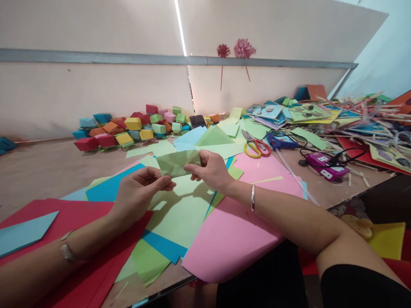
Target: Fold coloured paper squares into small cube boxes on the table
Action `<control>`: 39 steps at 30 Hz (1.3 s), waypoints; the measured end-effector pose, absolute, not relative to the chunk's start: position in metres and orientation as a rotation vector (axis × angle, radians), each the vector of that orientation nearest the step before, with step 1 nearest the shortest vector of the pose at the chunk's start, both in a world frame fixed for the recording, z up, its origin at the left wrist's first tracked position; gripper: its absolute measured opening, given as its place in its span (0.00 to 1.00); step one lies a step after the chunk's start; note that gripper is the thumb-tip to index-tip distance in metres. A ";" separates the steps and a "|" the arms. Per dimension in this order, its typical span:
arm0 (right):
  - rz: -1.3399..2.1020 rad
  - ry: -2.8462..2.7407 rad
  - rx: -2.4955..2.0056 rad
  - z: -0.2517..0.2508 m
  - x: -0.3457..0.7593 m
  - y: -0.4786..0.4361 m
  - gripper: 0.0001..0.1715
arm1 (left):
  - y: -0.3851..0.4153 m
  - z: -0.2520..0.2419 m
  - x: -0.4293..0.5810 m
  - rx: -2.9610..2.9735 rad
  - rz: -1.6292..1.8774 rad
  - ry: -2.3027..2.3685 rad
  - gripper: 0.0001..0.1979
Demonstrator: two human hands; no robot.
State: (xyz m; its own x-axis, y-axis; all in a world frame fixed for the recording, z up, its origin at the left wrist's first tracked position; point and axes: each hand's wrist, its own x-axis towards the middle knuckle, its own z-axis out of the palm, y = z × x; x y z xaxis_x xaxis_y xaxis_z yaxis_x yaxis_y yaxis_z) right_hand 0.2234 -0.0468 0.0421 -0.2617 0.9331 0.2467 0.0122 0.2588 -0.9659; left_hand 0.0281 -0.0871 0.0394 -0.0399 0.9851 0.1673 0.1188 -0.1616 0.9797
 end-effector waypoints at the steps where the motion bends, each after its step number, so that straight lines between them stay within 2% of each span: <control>1: 1.181 -1.544 -0.914 0.042 0.223 -0.047 0.21 | -0.087 0.039 0.028 1.410 1.316 1.245 0.17; 7: 1.219 -1.565 -0.899 0.044 0.223 -0.048 0.21 | -0.087 0.043 0.030 1.424 1.299 1.155 0.20; 13: 1.299 -1.617 -0.892 0.046 0.222 -0.051 0.20 | -0.089 0.038 0.027 1.524 1.048 1.161 0.18; 20: 1.368 -1.670 -0.821 0.048 0.223 -0.053 0.22 | -0.090 0.038 0.027 1.515 1.082 1.138 0.19; 24: 1.370 -1.671 -0.794 0.046 0.222 -0.053 0.21 | -0.092 0.044 0.030 1.509 1.125 1.086 0.20; 30: 1.451 -1.627 -0.791 0.047 0.223 -0.053 0.19 | -0.093 0.043 0.030 1.478 1.130 1.086 0.16; 39: 1.792 -1.360 -0.830 0.046 0.225 -0.045 0.10 | -0.084 0.035 0.028 1.195 1.212 1.025 0.20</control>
